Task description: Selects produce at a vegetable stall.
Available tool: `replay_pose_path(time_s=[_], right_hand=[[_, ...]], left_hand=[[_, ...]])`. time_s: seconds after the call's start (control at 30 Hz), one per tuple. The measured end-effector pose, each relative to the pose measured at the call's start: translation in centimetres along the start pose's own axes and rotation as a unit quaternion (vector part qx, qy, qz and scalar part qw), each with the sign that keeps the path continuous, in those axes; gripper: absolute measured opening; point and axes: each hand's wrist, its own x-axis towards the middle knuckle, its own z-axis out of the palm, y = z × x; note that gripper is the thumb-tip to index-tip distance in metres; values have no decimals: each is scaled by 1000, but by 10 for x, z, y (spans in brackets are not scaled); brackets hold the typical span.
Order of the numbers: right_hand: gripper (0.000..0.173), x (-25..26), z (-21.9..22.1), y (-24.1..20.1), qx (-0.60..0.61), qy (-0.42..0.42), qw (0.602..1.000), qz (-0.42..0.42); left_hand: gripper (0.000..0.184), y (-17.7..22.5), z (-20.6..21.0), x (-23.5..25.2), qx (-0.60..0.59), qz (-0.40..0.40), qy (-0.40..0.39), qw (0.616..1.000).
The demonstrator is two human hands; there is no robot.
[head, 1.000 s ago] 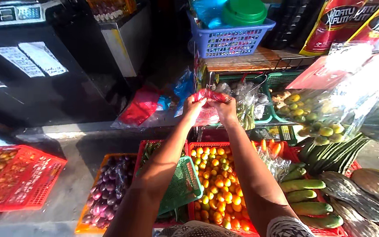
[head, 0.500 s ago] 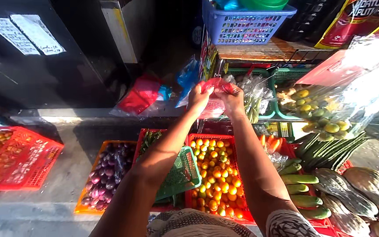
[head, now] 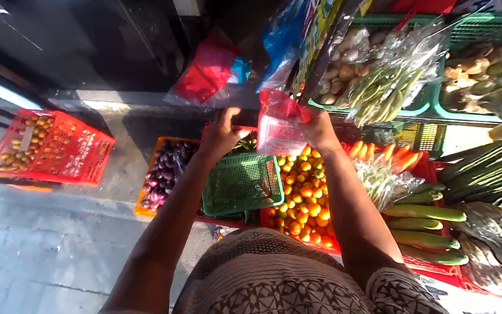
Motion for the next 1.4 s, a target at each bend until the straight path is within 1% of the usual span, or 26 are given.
replay_pose_path(time_s=[0.07, 0.13, 0.17, 0.2, 0.23, 0.33, 0.43, 0.5, 0.53, 0.57, 0.63, 0.67, 0.73, 0.83, 0.9, 0.93, 0.97, 1.0, 1.03, 1.1, 1.17, 1.2, 1.27, 1.3, 1.33, 1.4], right_hand=[[25, 4, 11, 12, 28, 8, 999, 16], [27, 10, 22, 19, 73, 23, 997, 32], [26, 14, 27, 19, 90, 32, 995, 35], [26, 18, 33, 18, 107, 36, 993, 34], [26, 24, 40, 18, 122, 40, 991, 28], [25, 44, 64, 16, 150, 42, 988, 4], [24, 62, 87, 22, 179, 63, 981, -40], [20, 66, 107, 22, 187, 80, 974, -95], [16, 62, 118, 21, 184, 79, 972, -122], [15, 51, 127, 19, 167, 65, 974, -139], [24, 14, 137, 17, 71, -7, 987, -143], [32, -12, 138, 20, 3, -68, 986, -149], [37, -65, 151, 49, -77, -136, 972, -177], [39, -159, 174, 109, -121, -227, 958, -129], [36, -204, 180, 117, -121, -255, 956, -80], [35, -216, 182, 115, -112, -253, 960, -52], [38, -222, 183, 109, -101, -253, 962, -1], [49, -223, 186, 104, -91, -261, 959, 63], [58, -223, 189, 105, -95, -267, 956, 83], [60, -223, 186, 103, -128, -311, 942, -9], [67, -222, 175, 108, -219, -361, 901, -103], [71, -219, 170, 105, -267, -382, 877, -119], [76, -207, 162, 79, -335, -455, 822, -72], [75, -200, 163, 61, -351, -458, 814, -63], [68, -193, 166, 41, -356, -426, 828, -81], [46, -178, 191, -6, -347, -318, 874, -120]], left_hand=[[72, -50, -2, -55, 98, -152, 14, 983], [85, -87, 12, -105, 112, -287, -13, 951], [90, -99, 23, -124, 105, -327, -42, 938], [90, -105, 34, -140, 85, -350, -66, 931], [85, -106, 43, -150, 67, -359, -80, 928], [63, -96, 48, -165, 50, -370, -57, 926], [50, -99, 21, -194, 26, -351, 8, 936], [49, -113, -7, -235, -42, -352, 80, 932], [51, -127, -18, -264, -97, -361, 129, 918], [53, -138, -27, -296, -164, -382, 188, 890], [53, -148, -40, -358, -256, -445, 314, 799], [51, -149, -45, -384, -270, -473, 369, 753], [48, -151, -50, -428, -274, -502, 452, 685], [37, -152, -44, -471, -287, -532, 512, 610], [30, -165, -41, -486, -308, -541, 534, 571], [27, -175, -41, -491, -319, -540, 539, 561], [26, -189, -43, -497, -328, -539, 543, 555], [26, -204, -48, -501, -336, -539, 543, 550], [27, -221, -55, -503, -341, -539, 540, 549], [32, -259, -72, -504, -340, -541, 534, 554], [42, -290, -91, -501, -341, -545, 525, 558], [47, -304, -101, -500, -342, -548, 519, 560], [51, -334, -124, -504, -351, -545, 502, 573], [51, -348, -135, -506, -358, -538, 492, 583], [49, -364, -144, -511, -361, -528, 484, 597], [50, -389, -158, -523, -359, -513, 474, 619]])
